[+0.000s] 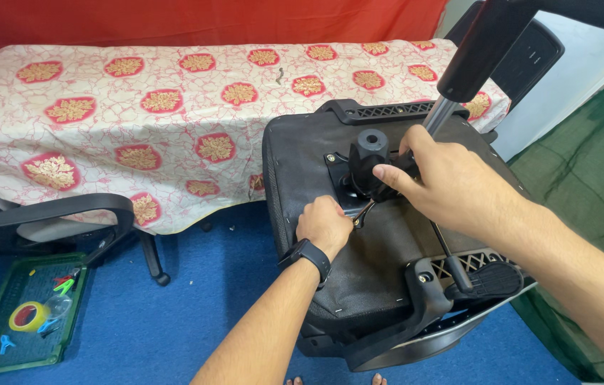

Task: The person uses a screwdriver to remove multiple screws from the metal mounting bracket of an office chair. They systematically loosen and remove each screw, detaching the bracket from the chair seat.

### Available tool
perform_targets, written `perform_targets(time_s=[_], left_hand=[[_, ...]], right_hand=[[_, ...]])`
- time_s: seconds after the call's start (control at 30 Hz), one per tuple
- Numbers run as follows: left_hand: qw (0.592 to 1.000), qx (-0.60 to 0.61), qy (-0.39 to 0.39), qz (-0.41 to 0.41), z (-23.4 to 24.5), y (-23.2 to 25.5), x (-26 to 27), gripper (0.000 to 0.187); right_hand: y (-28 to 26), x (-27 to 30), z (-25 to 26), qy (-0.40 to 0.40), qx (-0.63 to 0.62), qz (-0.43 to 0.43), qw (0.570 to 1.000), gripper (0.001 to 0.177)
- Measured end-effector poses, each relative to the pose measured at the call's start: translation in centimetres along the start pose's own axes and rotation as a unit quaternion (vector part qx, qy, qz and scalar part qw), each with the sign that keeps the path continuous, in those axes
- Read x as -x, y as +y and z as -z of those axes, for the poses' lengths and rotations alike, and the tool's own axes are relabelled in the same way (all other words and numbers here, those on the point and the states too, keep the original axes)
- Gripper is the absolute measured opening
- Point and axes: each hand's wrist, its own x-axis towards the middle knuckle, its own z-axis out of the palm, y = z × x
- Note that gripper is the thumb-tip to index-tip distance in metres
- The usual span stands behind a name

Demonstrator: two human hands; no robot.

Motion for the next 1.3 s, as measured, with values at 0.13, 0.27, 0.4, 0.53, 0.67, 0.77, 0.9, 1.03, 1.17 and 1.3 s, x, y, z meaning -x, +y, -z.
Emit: perform_targets(time_s=[0.13, 0.27, 0.4, 0.53, 0.67, 0.77, 0.9, 1.03, 1.17, 1.3], left_hand=[[0.997, -0.021, -0.006, -0.069, -0.1, -0.4, 0.4, 0.015], [0.994, -0.036, -0.01, -0.106, -0.3, -0.6, 0.2, 0.014], [0.991, -0.03, 0.001, -0.134, -0.3, -1.0, 0.0, 0.014], [0.986, -0.008, 0.01, -0.169, -0.5, -1.7, 0.7, 0.012], [0.978, -0.012, 0.031, -0.205, -0.7, -2.2, 1.4, 0.017], [0.972, -0.029, 0.06, -0.223, -1.1, -2.3, 2.0, 0.019], [0.973, -0.046, 0.068, -0.216, -1.4, -2.0, 2.5, 0.017], [0.976, -0.042, 0.074, -0.201, -1.9, -1.8, 3.5, 0.019], [0.982, -0.036, 0.081, -0.169, -2.5, -1.3, 4.4, 0.017], [0.984, -0.039, 0.094, -0.143, -3.3, -0.9, 5.0, 0.015]], right_hand=[[-0.4, -0.3, 0.3, -0.011, -0.011, 0.095, 0.995, 0.035], [0.5, -0.8, 0.4, -0.048, -0.067, 0.235, 0.968, 0.027], [0.7, -1.2, 0.0, -0.046, -0.117, 0.302, 0.945, 0.039], [0.0, -0.6, -0.1, -0.014, -0.037, 0.137, 0.99, 0.054], [-0.4, -0.5, 0.3, -0.039, -0.023, 0.117, 0.992, 0.037], [0.0, -0.3, 0.6, -0.054, -0.071, 0.197, 0.976, 0.032], [0.5, 0.1, 0.6, -0.09, -0.131, 0.216, 0.963, 0.038], [0.4, 0.5, 0.3, -0.026, -0.011, 0.14, 0.99, 0.054], [1.1, 0.4, 0.9, -0.091, 0.022, 0.107, 0.99, 0.041], [2.8, 0.3, 1.5, -0.142, -0.107, 0.291, 0.94, 0.032]])
